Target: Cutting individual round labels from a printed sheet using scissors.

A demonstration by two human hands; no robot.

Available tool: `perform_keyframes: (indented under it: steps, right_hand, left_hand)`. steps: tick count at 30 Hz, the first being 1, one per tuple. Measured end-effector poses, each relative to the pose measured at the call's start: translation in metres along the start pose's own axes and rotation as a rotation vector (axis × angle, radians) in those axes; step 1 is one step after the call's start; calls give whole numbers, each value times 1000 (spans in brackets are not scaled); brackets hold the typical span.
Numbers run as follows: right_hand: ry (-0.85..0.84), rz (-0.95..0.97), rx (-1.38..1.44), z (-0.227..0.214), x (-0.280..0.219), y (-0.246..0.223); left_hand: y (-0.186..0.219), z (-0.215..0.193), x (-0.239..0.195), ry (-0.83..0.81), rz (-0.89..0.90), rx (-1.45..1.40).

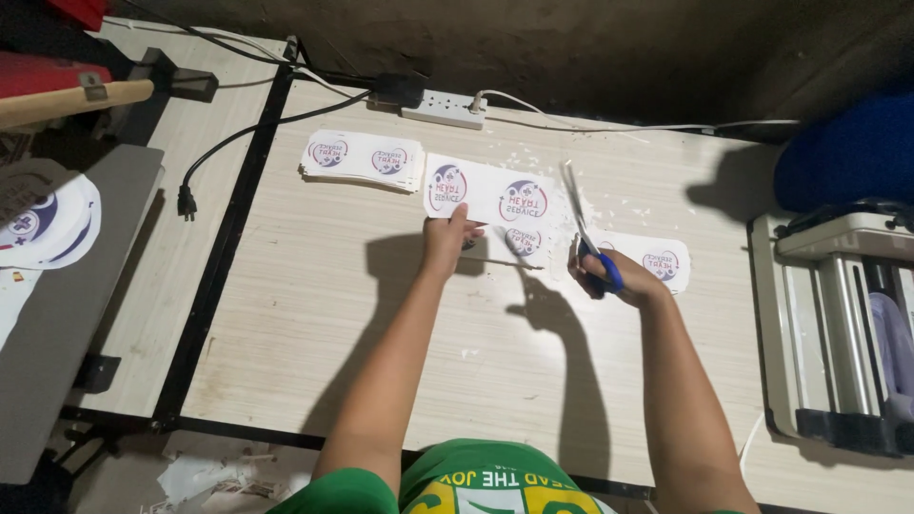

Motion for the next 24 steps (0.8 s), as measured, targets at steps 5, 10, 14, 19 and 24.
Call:
perform_keyframes:
  steps: [5,10,14,19,24]
  right_hand:
    - [-147,50,-6,17,-11,-12]
    - [-142,63,-46,21,-8,-16]
    - [-79,75,-72,18,-7,-13]
    - [-9,110,-88,5,-5,-2]
    - [-119,31,-109,32,-11,-34]
  left_hand:
    - [9,2,-1,-36,20,-85]
    - [13,1,-7,-47,-1,-28]
    - [0,0,3,-34,37,-86]
    - [8,-18,10,85,160,-9]
    - [33,-17,1,71,258,54]
Point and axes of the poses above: each hand's wrist, its own x-axis towards the middle knuckle, its own z-axis out of the palm, y = z × x, the point moved 10 cm from there along x, towards the middle knuckle, and after that the axes turned 15 degrees about x, right-handed, at the moved point
